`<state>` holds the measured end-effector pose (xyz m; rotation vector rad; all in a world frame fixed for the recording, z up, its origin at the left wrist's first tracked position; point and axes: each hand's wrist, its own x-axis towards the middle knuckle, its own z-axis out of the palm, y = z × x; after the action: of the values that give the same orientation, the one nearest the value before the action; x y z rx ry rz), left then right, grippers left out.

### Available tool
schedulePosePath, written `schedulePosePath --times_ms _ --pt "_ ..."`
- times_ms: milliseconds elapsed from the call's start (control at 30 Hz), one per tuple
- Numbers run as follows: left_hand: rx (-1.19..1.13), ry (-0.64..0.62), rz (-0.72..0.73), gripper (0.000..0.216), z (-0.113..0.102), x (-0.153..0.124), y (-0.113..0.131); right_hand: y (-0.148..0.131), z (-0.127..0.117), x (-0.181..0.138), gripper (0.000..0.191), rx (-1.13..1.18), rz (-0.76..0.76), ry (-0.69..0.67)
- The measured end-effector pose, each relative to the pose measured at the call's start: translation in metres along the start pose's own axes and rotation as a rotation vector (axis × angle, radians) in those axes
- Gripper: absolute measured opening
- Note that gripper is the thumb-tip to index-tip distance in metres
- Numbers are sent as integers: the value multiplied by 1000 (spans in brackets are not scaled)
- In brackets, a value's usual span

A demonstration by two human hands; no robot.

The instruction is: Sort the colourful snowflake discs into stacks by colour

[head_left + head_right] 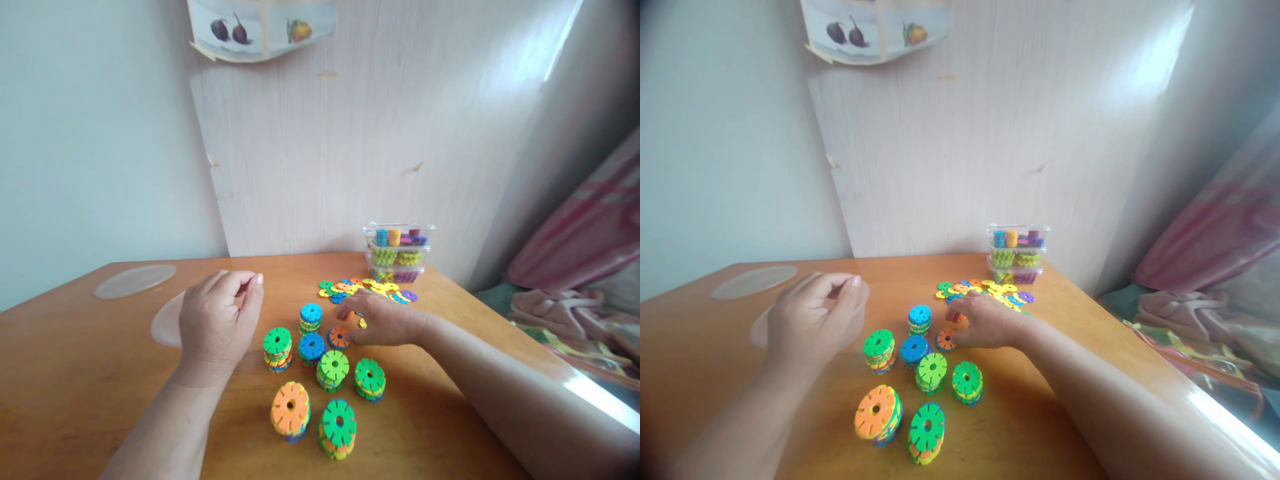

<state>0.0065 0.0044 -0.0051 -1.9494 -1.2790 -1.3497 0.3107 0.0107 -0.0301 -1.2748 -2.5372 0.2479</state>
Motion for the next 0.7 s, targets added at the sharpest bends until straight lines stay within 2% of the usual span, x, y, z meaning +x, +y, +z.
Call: schedulePosePath --times_ms 267,533,700 --pt "-4 -4 -4 23 -1 0 2 18 15 5 56 -225 25 60" --pt "-9 0 -1 22 -1 0 3 15 9 12 40 -177 61 48" --pt "-7 -8 9 22 -1 0 2 17 6 8 44 -102 50 58"
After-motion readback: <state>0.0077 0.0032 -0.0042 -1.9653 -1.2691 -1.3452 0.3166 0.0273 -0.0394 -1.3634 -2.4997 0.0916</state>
